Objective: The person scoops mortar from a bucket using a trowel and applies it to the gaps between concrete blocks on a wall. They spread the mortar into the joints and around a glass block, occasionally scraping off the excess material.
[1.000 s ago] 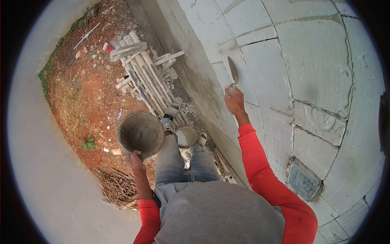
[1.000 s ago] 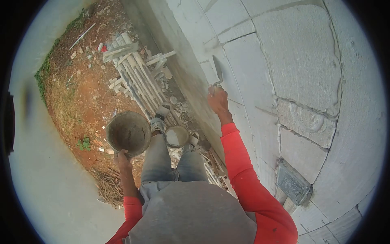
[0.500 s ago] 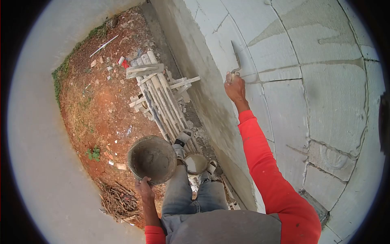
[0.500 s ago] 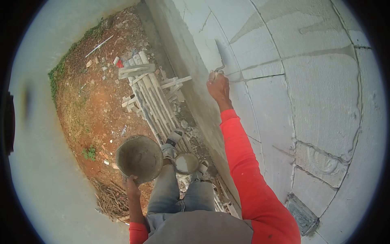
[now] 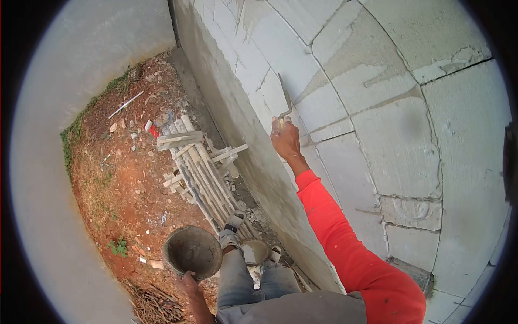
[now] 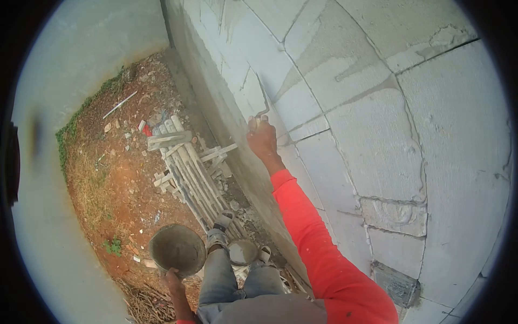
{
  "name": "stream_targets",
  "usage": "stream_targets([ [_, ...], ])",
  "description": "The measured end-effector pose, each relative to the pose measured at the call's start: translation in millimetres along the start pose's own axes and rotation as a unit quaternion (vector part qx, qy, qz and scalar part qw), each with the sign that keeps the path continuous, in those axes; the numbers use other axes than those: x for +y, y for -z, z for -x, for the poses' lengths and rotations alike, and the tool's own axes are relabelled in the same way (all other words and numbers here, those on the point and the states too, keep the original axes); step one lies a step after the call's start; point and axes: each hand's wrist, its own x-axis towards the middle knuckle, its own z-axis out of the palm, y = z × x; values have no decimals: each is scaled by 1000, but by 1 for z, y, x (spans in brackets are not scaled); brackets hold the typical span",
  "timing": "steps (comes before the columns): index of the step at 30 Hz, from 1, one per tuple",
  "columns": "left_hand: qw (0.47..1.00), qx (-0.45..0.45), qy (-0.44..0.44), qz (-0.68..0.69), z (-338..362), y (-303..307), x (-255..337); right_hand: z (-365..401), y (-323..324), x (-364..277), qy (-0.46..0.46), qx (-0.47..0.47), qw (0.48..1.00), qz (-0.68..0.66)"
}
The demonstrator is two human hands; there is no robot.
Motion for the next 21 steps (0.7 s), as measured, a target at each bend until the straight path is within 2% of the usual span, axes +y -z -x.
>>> stream_targets([
  [3, 999, -32, 2, 34, 0, -18, 9, 29, 101, -33, -2, 15, 983, -181],
  [4, 998, -49, 6, 40, 6, -24, 15, 57, 157, -81, -24, 26, 965, -259],
  [6, 996, -80, -7, 44, 8, -24, 17, 92, 227, -129, 48, 113, 937, -328],
  [8, 992, -109, -45, 52, -18, -31, -2, 107, 248, -110, 35, 130, 950, -280],
  [9, 997, -67, -13, 27, 4, -50, 17, 107, 241, -97, 36, 118, 966, -225],
  [10, 995, -88, -18, 40, 3, -59, 14, 107, 234, -84, 37, 108, 979, -169],
  [13, 990, -125, -23, 58, -25, -62, -7, 94, 158, -9, 58, -12, 997, 39],
  [15, 989, -121, -10, 81, -58, -76, -28, 86, 170, -46, -2, -16, 999, -51],
  [16, 987, -133, -4, 89, -48, -90, -21, 74, 184, -71, -26, -22, 995, -91],
  [18, 986, -152, 12, 73, -16, -84, 8, 41, 227, -135, 64, 57, 988, -129],
  [19, 986, -150, -15, 70, -24, -83, 3, 45, 267, -192, 21, 29, 987, -159],
  [21, 985, -143, -65, 65, -53, -79, -25, 4, 285, -229, 136, 119, 966, -184],
])
